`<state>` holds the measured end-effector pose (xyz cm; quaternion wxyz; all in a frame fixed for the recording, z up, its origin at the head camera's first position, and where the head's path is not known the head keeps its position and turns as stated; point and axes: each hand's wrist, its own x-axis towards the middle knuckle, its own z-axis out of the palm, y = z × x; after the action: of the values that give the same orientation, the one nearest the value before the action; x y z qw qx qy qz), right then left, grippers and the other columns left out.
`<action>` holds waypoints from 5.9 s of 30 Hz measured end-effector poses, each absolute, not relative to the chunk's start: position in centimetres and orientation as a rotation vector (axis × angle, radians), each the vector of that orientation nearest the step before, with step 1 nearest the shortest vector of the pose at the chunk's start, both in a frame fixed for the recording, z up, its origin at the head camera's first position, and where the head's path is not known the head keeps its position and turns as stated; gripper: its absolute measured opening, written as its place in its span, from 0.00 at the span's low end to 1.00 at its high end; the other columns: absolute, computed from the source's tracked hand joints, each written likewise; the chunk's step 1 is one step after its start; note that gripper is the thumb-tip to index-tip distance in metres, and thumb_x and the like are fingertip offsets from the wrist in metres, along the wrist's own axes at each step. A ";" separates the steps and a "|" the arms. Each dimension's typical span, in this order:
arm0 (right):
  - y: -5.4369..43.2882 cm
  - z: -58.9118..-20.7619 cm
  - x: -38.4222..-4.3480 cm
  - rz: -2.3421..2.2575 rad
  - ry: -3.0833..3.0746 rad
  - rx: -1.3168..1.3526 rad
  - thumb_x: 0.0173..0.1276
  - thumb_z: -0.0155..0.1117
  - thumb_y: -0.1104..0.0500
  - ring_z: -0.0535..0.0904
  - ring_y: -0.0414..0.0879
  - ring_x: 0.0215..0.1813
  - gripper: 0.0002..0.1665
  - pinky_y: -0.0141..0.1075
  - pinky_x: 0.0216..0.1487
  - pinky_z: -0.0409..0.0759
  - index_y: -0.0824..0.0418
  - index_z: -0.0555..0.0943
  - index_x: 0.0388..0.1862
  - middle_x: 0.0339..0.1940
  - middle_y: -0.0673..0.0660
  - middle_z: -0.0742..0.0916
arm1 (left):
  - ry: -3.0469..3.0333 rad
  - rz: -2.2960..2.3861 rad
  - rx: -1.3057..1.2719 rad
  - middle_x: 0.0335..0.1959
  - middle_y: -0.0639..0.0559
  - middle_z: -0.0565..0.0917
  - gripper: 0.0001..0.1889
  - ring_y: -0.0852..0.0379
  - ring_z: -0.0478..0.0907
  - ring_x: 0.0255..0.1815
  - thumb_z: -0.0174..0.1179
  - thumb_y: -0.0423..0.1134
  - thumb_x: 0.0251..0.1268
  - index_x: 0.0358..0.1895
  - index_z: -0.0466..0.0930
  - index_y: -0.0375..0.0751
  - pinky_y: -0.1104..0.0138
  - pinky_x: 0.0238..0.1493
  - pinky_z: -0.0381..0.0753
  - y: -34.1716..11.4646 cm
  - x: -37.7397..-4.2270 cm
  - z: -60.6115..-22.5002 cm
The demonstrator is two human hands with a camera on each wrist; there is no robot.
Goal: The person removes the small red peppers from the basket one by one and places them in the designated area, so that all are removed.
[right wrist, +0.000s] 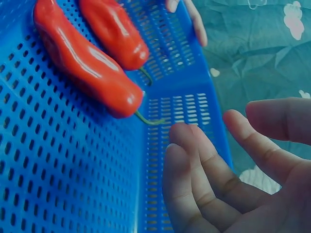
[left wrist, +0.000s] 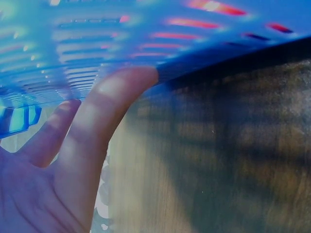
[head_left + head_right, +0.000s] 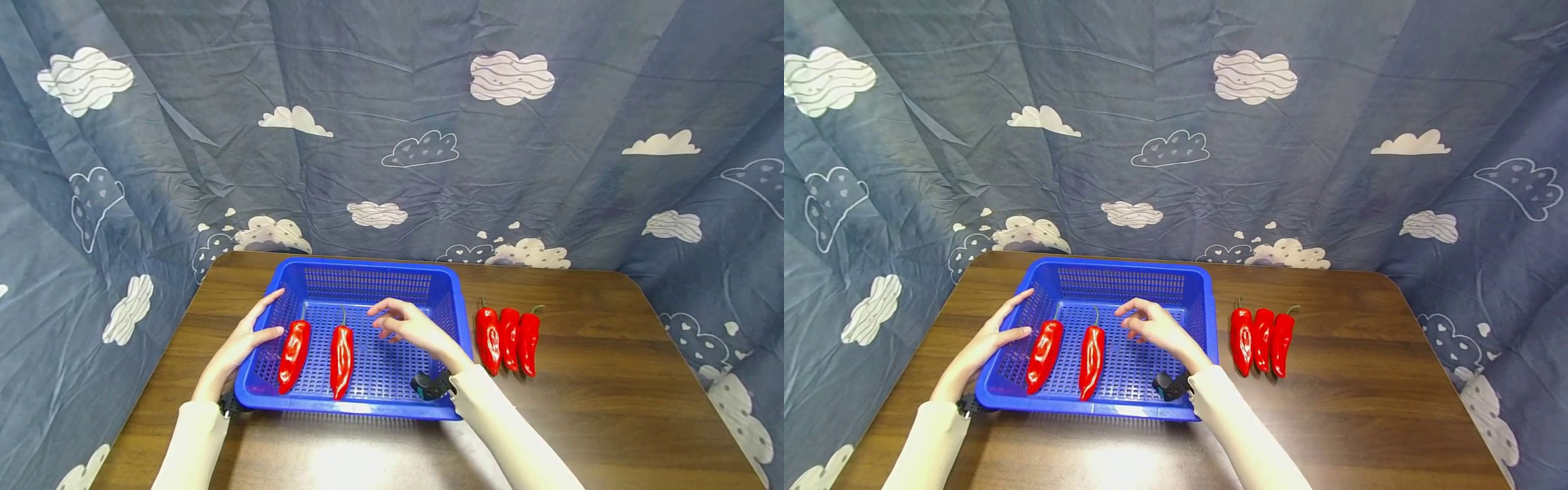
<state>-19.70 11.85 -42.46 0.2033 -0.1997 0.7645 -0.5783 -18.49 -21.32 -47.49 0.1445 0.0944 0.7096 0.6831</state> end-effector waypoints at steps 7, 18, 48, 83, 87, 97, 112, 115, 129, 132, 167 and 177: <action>10.6 -42.7 -19.8 -1.555 2.129 -0.575 0.70 0.51 0.66 0.81 0.63 0.42 0.16 0.54 0.41 0.79 0.72 0.74 0.54 0.44 0.71 0.82 | 2.041 1.969 0.276 0.72 0.34 0.53 0.37 0.35 0.57 0.67 0.52 0.30 0.67 0.76 0.46 0.48 0.58 0.53 0.73 -21.3 -18.5 -47.5; 8.9 -43.6 -19.9 -1.486 2.114 -0.550 0.68 0.52 0.67 0.79 0.66 0.42 0.18 0.55 0.41 0.79 0.70 0.75 0.55 0.39 0.70 0.80 | 2.030 1.976 0.268 0.72 0.34 0.53 0.37 0.35 0.58 0.66 0.52 0.30 0.67 0.76 0.46 0.49 0.59 0.52 0.74 -21.3 -18.5 -47.5; 6.6 -44.9 -19.7 -1.138 2.114 -0.530 0.66 0.56 0.67 0.71 0.44 0.26 0.30 0.29 0.24 0.67 0.61 0.69 0.68 0.30 0.59 0.79 | 2.033 1.973 0.274 0.72 0.34 0.52 0.36 0.34 0.57 0.67 0.50 0.29 0.68 0.76 0.46 0.49 0.59 0.53 0.74 -21.3 -18.5 -47.6; 6.6 -45.3 -19.9 -1.366 2.266 -0.484 0.57 0.60 0.69 0.75 0.46 0.31 0.20 0.44 0.37 0.81 0.63 0.81 0.50 0.26 0.51 0.76 | 2.047 1.975 0.304 0.73 0.34 0.52 0.37 0.35 0.56 0.67 0.51 0.30 0.68 0.76 0.46 0.47 0.61 0.53 0.73 -21.4 -18.5 -47.6; 6.7 -45.2 -19.8 -1.495 2.183 -0.452 0.58 0.58 0.70 0.75 0.45 0.34 0.19 0.44 0.40 0.82 0.66 0.80 0.50 0.31 0.54 0.76 | 2.047 1.975 0.300 0.72 0.34 0.52 0.37 0.35 0.56 0.67 0.51 0.30 0.68 0.76 0.46 0.47 0.62 0.53 0.73 -21.3 -18.5 -47.7; 7.7 -44.4 -19.9 -1.679 2.068 -0.456 0.63 0.55 0.72 0.76 0.46 0.38 0.17 0.44 0.39 0.83 0.72 0.76 0.52 0.38 0.60 0.74 | 2.060 1.967 0.318 0.73 0.34 0.51 0.36 0.35 0.54 0.68 0.51 0.29 0.68 0.76 0.46 0.46 0.65 0.54 0.72 -21.2 -18.5 -47.7; 9.9 -43.0 -19.9 -1.780 2.013 -0.439 0.60 0.56 0.71 0.79 0.50 0.40 0.21 0.49 0.42 0.81 0.73 0.73 0.54 0.42 0.64 0.73 | 2.063 1.951 0.282 0.73 0.33 0.51 0.36 0.33 0.55 0.68 0.51 0.30 0.68 0.76 0.46 0.47 0.56 0.56 0.70 -21.2 -18.3 -47.5; 10.2 -42.6 -19.8 -1.779 2.025 -0.441 0.59 0.57 0.72 0.79 0.51 0.41 0.23 0.48 0.43 0.81 0.73 0.73 0.55 0.43 0.66 0.73 | 2.053 1.959 0.276 0.73 0.34 0.51 0.36 0.34 0.55 0.68 0.51 0.30 0.68 0.76 0.46 0.47 0.55 0.57 0.70 -21.2 -18.4 -47.6; 11.4 -41.6 -19.8 -1.798 2.060 -0.450 0.59 0.58 0.71 0.79 0.52 0.43 0.24 0.50 0.44 0.81 0.69 0.74 0.56 0.47 0.66 0.76 | 2.035 1.966 0.266 0.73 0.34 0.51 0.36 0.33 0.56 0.67 0.51 0.30 0.68 0.76 0.46 0.48 0.51 0.55 0.71 -21.3 -18.4 -47.8; 11.8 -41.4 -19.8 -1.800 2.070 -0.445 0.58 0.58 0.71 0.78 0.52 0.43 0.24 0.50 0.44 0.81 0.69 0.74 0.56 0.47 0.66 0.77 | 2.037 1.965 0.266 0.73 0.34 0.51 0.36 0.33 0.56 0.67 0.51 0.31 0.68 0.76 0.46 0.49 0.50 0.55 0.71 -21.3 -18.4 -47.8; 16.9 -40.7 -19.5 -1.780 2.195 -0.399 0.62 0.60 0.69 0.79 0.54 0.43 0.23 0.50 0.44 0.80 0.66 0.74 0.58 0.50 0.67 0.78 | 2.045 1.955 0.275 0.73 0.34 0.51 0.36 0.33 0.56 0.67 0.51 0.30 0.68 0.76 0.46 0.48 0.51 0.55 0.72 -21.3 -18.5 -47.6; 19.1 -40.7 -19.2 -1.761 2.224 -0.348 0.63 0.60 0.68 0.77 0.53 0.45 0.24 0.43 0.42 0.81 0.65 0.73 0.59 0.52 0.67 0.76 | 2.059 1.942 0.259 0.73 0.33 0.51 0.36 0.33 0.55 0.68 0.50 0.30 0.68 0.76 0.46 0.49 0.50 0.56 0.70 -21.2 -18.4 -47.5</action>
<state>-19.15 19.12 -40.74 0.1411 -0.1207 0.7703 -0.6101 -18.41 -21.24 -47.53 0.1493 0.0901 0.7163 0.6756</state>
